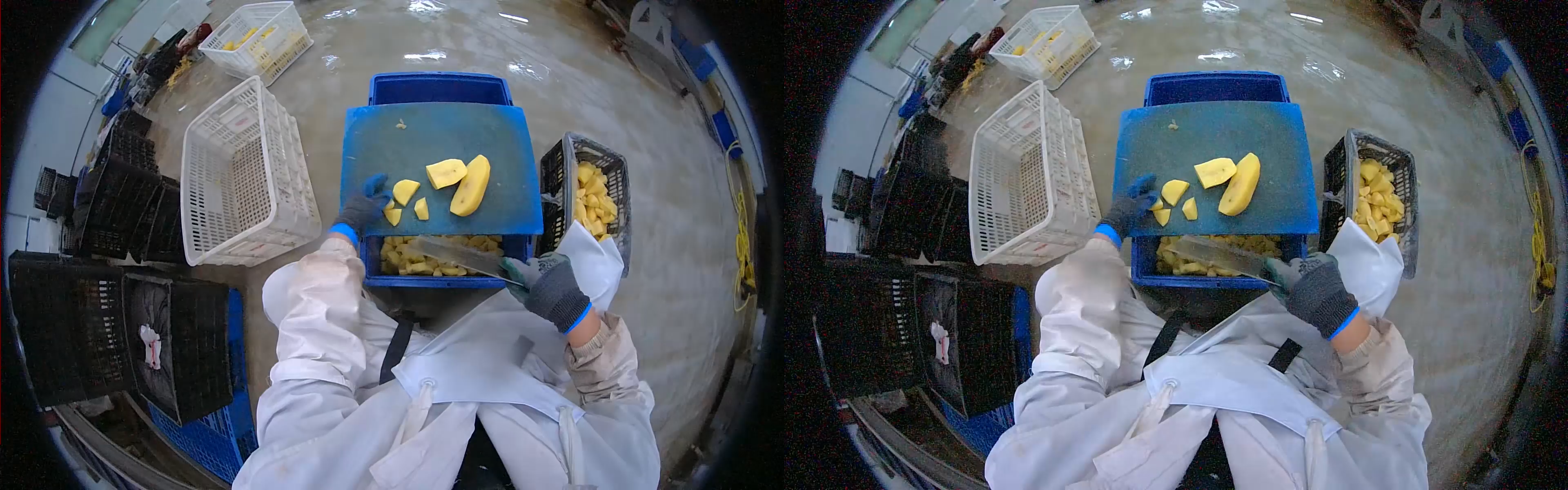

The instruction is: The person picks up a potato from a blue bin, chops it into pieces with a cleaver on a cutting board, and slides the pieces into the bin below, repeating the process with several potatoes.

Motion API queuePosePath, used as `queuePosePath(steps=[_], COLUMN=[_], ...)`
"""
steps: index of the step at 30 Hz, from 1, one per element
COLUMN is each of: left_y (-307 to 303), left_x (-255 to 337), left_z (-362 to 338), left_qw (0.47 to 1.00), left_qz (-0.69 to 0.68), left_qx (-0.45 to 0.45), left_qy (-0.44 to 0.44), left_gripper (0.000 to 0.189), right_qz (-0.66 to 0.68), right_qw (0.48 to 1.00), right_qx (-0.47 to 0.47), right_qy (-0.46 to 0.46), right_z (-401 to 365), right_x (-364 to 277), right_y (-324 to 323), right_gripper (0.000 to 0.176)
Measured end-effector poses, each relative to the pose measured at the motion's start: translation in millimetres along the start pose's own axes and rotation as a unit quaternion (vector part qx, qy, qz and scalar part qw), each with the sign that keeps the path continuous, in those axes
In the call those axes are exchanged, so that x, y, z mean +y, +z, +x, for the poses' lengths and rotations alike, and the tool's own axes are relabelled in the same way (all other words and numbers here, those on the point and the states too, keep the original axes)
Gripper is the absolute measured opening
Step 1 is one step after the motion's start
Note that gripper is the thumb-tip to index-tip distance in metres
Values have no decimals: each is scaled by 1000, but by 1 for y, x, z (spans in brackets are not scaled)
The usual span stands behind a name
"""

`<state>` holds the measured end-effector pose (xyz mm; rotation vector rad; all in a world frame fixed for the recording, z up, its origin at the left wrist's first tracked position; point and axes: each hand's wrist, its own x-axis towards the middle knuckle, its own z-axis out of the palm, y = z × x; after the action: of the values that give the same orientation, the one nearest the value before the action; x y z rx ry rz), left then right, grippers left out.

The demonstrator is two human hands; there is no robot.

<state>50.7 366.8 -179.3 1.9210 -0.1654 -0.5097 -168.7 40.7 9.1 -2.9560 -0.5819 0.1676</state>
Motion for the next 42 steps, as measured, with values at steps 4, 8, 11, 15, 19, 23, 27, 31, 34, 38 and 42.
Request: queuePosePath(steps=[4,8,11,15,19,23,27,31,34,38,42], left_y=[39,19,-16,-23,46,110,120,106,98,89,67], left_x=[47,50,52,20,35,46,56,92,105,69,71], left_z=[-3,5,0,9,-15,-63,-73,-25,19,45,-2], left_qw=[896,952,983,986,929,873,920,884,912,916,867], left_qz=[433,287,4,-15,220,276,234,337,375,371,440], left_qx=[21,-66,-181,-98,46,65,-10,169,85,8,43], left_qy=[98,80,16,135,293,398,314,276,144,150,229], left_gripper=[60,52,48,39,30,29,38,58,68,74,76], right_qz=[116,199,307,466,622,664,686,707,700,717,723], right_qw=[990,965,919,830,691,648,615,587,591,571,559], right_qx=[63,126,90,119,156,207,228,259,254,237,235], right_qy=[53,115,229,283,333,311,314,298,308,321,331], right_z=[-13,-22,-27,-25,-21,-18,-17,-13,-8,-6,-7], right_x=[-3,-3,4,22,24,27,31,30,31,34,28], right_y=[6,-1,-8,3,5,14,31,45,48,49,51], right_gripper=[28,27,29,31,32,29,22,21,22,22,19])
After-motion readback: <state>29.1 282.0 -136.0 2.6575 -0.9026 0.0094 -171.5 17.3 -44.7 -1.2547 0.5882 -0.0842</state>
